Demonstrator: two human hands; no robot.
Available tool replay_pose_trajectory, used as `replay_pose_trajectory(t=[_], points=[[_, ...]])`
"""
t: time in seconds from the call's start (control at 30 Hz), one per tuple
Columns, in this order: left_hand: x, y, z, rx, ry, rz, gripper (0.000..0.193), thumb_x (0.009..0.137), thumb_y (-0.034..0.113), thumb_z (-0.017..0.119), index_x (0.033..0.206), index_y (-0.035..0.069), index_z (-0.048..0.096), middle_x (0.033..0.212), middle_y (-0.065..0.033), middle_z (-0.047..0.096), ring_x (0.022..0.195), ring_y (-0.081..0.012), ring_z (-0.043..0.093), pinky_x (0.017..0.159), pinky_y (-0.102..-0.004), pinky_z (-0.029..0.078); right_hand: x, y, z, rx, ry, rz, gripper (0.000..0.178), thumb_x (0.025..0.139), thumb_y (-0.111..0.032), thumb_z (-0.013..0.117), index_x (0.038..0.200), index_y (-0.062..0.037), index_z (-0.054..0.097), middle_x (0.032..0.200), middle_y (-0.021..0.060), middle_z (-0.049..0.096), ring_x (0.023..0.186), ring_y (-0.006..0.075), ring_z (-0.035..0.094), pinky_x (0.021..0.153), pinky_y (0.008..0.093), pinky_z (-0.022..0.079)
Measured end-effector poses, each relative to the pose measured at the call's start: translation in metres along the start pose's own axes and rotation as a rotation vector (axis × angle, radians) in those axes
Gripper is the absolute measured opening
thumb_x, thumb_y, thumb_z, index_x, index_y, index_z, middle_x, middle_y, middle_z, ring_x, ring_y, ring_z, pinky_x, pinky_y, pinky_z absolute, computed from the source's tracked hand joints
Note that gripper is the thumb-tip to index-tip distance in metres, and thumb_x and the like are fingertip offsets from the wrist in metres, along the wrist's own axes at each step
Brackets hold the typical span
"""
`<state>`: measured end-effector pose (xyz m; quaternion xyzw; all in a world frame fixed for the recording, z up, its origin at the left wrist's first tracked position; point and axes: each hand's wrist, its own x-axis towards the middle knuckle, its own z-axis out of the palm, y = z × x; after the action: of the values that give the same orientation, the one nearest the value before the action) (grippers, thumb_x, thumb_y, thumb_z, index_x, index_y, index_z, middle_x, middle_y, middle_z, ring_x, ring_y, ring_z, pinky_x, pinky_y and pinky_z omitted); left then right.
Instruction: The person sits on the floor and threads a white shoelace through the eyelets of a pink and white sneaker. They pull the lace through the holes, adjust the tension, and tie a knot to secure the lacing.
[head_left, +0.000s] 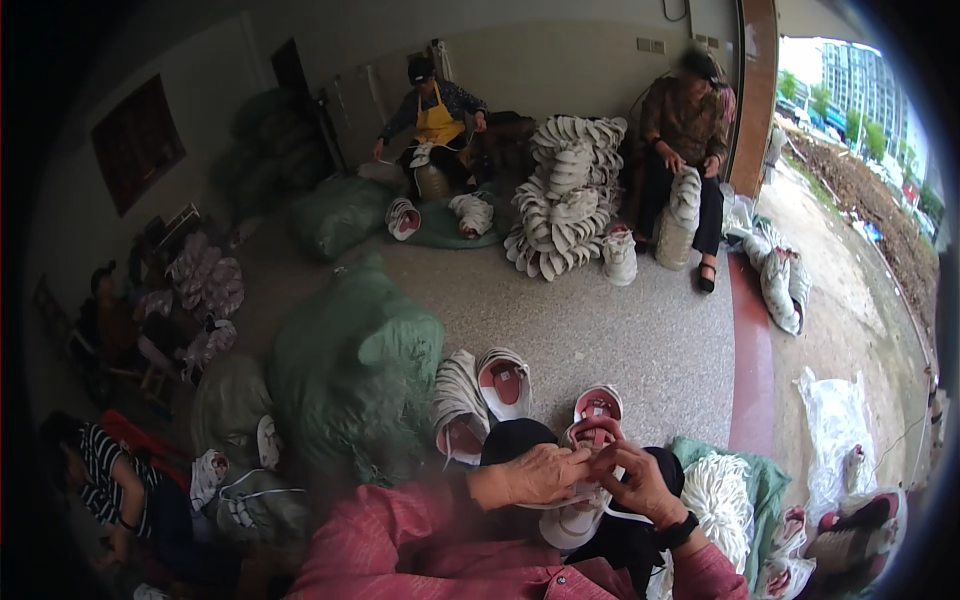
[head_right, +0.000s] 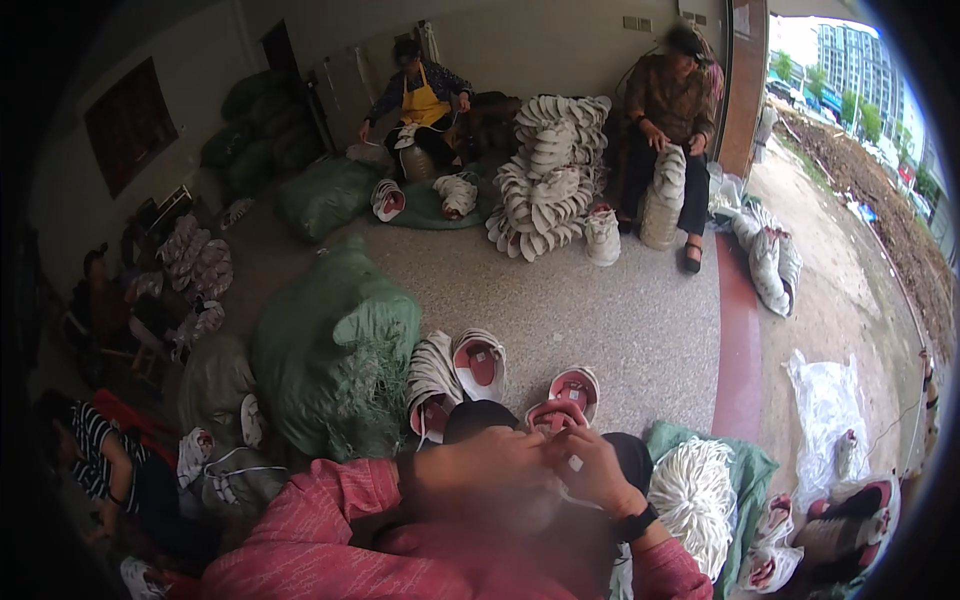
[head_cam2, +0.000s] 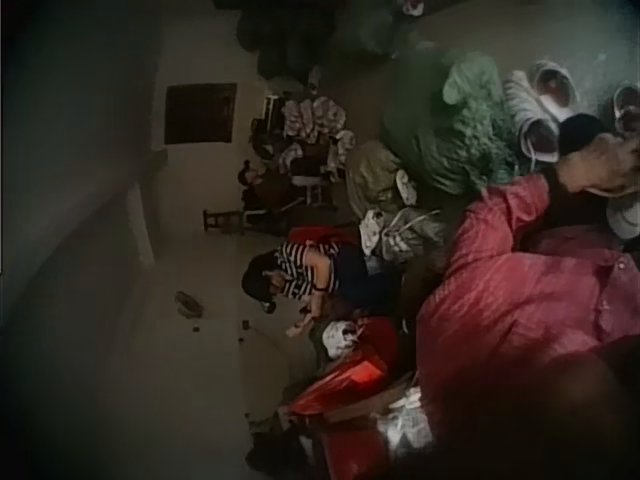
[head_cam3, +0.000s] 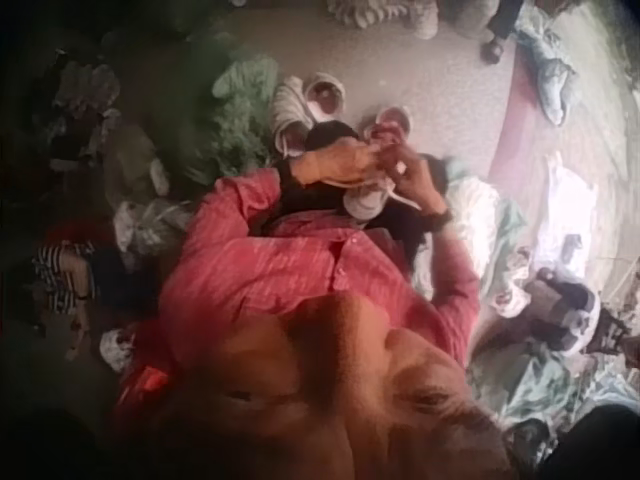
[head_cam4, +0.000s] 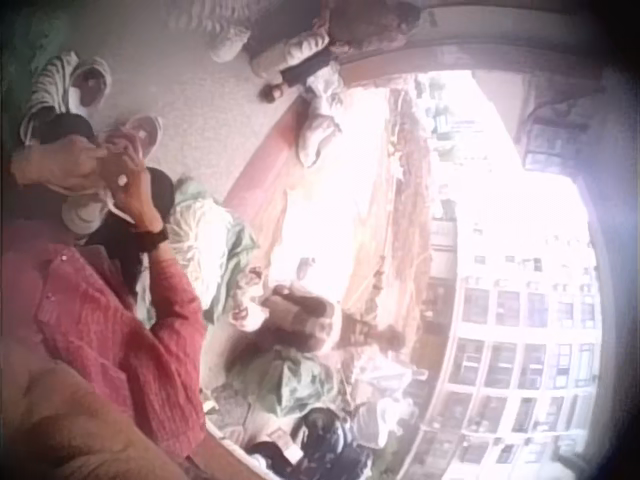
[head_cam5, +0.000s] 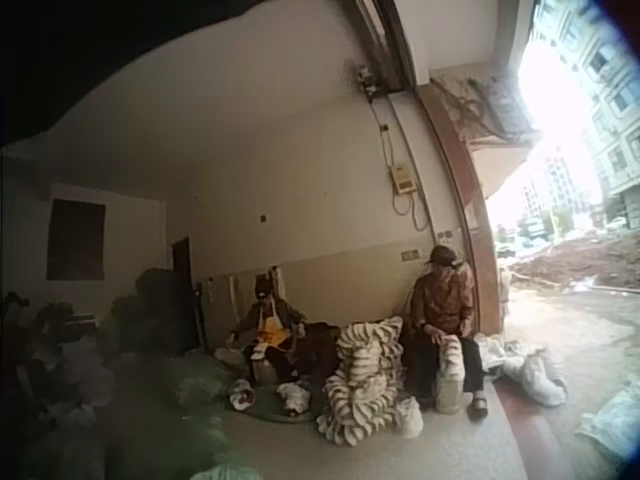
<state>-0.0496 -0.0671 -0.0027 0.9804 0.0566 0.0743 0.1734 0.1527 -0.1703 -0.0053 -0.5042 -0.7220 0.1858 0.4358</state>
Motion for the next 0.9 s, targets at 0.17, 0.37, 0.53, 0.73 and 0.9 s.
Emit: replay_pose_trajectory(t=[0.17, 0.37, 0.53, 0.73, 0.9], points=[[-0.002, -0.016, -0.002, -0.09, -0.168, 0.029, 0.04, 0.075, 0.02, 0.072, 0.106, -0.002, 0.058, 0.105, -0.0156, 0.05, 0.097, -0.0337, 0.06, 0.08, -0.0451, 0.052, 0.006, 0.005, 0.006, 0.001, -0.235, 0.051, 0.016, 0.084, -0.009, 0.076, 0.099, -0.0068, 0.069, 0.095, 0.0051, 0.067, 0.089, 0.0209, 0.068, 0.078, 0.0325, 0.054], [-0.008, -0.036, 0.016, -0.281, -0.104, 0.105, 0.035, 0.075, 0.011, 0.072, 0.101, -0.004, 0.055, 0.107, -0.0155, 0.047, 0.096, -0.0352, 0.06, 0.081, -0.0468, 0.052, 0.006, 0.004, 0.003, -0.23, -0.378, -0.097, 0.017, 0.087, -0.019, 0.074, 0.102, -0.0131, 0.073, 0.099, 0.0063, 0.066, 0.093, 0.0277, 0.068, 0.08, 0.0354, 0.055], [-0.014, -0.036, 0.027, -0.264, -0.031, 0.12, 0.033, 0.077, 0.012, 0.071, 0.101, -0.004, 0.055, 0.108, -0.0155, 0.047, 0.096, -0.0347, 0.06, 0.08, -0.0456, 0.053, 0.008, 0.006, 0.009, -0.219, -0.495, 0.09, 0.017, 0.087, -0.021, 0.073, 0.103, -0.016, 0.073, 0.109, 0.0054, 0.066, 0.096, 0.0274, 0.069, 0.078, 0.0359, 0.056], [-0.018, -0.039, 0.029, -0.237, 0.018, 0.137, 0.03, 0.081, 0.013, 0.07, 0.101, -0.003, 0.054, 0.107, -0.0154, 0.048, 0.097, -0.0341, 0.06, 0.079, -0.0439, 0.054, 0.015, 0.019, 0.015, -0.096, -0.461, -0.022, 0.018, 0.087, -0.02, 0.073, 0.104, -0.0134, 0.072, 0.108, 0.0053, 0.066, 0.099, 0.0265, 0.068, 0.084, 0.0353, 0.054], [-0.016, -0.038, 0.032, -0.182, 0.076, 0.144, 0.027, 0.084, 0.015, 0.068, 0.101, -0.002, 0.054, 0.107, -0.0153, 0.048, 0.097, -0.0336, 0.06, 0.077, -0.0425, 0.054, 0.021, 0.02, 0.014, -0.025, -0.544, 0.144, 0.015, 0.086, -0.02, 0.074, 0.099, -0.0131, 0.073, 0.1, 0.0042, 0.068, 0.1, 0.0259, 0.066, 0.084, 0.0335, 0.052]])
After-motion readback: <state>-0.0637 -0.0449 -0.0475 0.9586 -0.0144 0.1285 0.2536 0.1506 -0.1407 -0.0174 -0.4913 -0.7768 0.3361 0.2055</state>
